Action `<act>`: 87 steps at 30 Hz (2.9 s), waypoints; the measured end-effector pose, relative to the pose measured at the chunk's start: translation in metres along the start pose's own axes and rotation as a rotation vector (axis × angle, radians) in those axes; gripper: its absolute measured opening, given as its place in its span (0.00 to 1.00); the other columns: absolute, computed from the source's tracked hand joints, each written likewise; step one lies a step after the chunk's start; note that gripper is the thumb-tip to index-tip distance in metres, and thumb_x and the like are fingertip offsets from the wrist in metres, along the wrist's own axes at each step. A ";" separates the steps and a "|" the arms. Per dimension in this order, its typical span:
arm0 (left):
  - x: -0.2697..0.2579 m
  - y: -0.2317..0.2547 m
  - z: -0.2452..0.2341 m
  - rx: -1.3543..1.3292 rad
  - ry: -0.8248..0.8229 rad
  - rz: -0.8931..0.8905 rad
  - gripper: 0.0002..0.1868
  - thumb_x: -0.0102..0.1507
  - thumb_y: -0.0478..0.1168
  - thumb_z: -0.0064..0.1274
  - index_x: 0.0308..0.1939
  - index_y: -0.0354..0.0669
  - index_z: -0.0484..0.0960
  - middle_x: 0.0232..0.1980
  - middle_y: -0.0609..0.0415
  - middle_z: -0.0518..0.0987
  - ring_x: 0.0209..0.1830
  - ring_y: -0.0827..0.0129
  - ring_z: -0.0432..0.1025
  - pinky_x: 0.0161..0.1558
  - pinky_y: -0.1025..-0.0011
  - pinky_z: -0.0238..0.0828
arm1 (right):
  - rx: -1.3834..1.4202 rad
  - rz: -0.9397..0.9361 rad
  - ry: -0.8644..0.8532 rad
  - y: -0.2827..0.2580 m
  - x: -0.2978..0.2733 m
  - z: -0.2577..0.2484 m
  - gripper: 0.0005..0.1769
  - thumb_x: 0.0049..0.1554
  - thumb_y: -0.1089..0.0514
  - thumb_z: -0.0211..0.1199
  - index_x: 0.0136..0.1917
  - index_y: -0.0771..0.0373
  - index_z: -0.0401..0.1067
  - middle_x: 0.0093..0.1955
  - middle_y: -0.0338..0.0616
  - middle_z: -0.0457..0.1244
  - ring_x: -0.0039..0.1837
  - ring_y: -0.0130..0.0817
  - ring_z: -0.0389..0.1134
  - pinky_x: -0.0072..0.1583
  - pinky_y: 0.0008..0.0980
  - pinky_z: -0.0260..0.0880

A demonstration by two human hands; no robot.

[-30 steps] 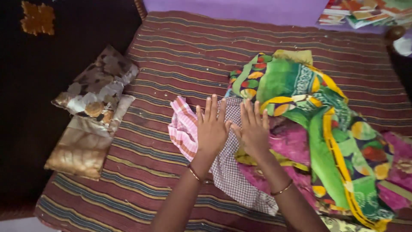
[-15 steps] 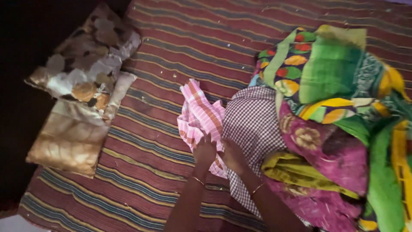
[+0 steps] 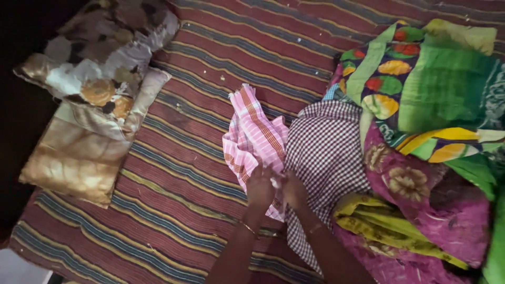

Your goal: The person folds several pieces of cloth on a bed. She picks up a pink checkered cloth, unfolds it, and folds it neatly, placing it on the bed. She repeats the process with a brown checkered cloth and a light blue checkered cloth, stacking them in order.

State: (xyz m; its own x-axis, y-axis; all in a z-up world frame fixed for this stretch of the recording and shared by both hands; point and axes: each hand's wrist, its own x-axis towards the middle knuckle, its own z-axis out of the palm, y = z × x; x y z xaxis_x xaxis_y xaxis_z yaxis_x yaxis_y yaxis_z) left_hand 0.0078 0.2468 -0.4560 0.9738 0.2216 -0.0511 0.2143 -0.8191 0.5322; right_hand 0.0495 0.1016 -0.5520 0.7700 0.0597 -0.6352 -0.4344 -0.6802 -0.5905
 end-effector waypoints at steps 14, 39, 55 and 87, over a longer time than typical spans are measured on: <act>0.043 0.190 -0.212 -0.507 -0.021 0.554 0.10 0.65 0.40 0.52 0.45 0.44 0.85 0.39 0.41 0.82 0.39 0.46 0.78 0.41 0.55 0.74 | 0.737 -0.820 0.186 -0.154 -0.170 -0.224 0.09 0.61 0.58 0.64 0.52 0.62 0.67 0.45 0.33 0.61 0.45 0.18 0.60 0.47 0.22 0.63; -0.001 0.314 -0.350 -0.952 0.814 0.391 0.11 0.71 0.44 0.49 0.42 0.41 0.83 0.31 0.54 0.80 0.31 0.71 0.73 0.36 0.69 0.69 | 0.792 -1.462 1.245 -0.174 -0.411 -0.455 0.12 0.65 0.52 0.65 0.55 0.58 0.67 0.47 0.34 0.62 0.49 0.26 0.67 0.54 0.27 0.70; -0.055 0.370 -0.274 -0.660 0.082 0.711 0.17 0.59 0.34 0.55 0.52 0.44 0.81 0.40 0.42 0.83 0.41 0.48 0.80 0.42 0.59 0.74 | 0.094 -0.850 0.759 -0.170 -0.384 -0.398 0.11 0.52 0.61 0.69 0.50 0.58 0.78 0.39 0.36 0.70 0.41 0.24 0.70 0.45 0.28 0.68; -0.055 0.376 -0.275 -0.573 0.325 0.566 0.11 0.65 0.41 0.54 0.50 0.49 0.81 0.34 0.46 0.83 0.35 0.51 0.81 0.36 0.56 0.73 | 0.158 -0.849 0.560 -0.118 -0.322 -0.421 0.16 0.57 0.66 0.65 0.59 0.64 0.74 0.51 0.41 0.70 0.51 0.29 0.69 0.54 0.29 0.68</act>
State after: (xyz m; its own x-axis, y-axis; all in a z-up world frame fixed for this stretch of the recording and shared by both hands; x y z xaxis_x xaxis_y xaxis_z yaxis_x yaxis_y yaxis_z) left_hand 0.0141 0.0717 -0.0209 0.8340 0.0732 0.5470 -0.4519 -0.4782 0.7531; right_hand 0.0493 -0.1444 -0.0680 0.9418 0.0994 0.3211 0.3291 -0.4665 -0.8210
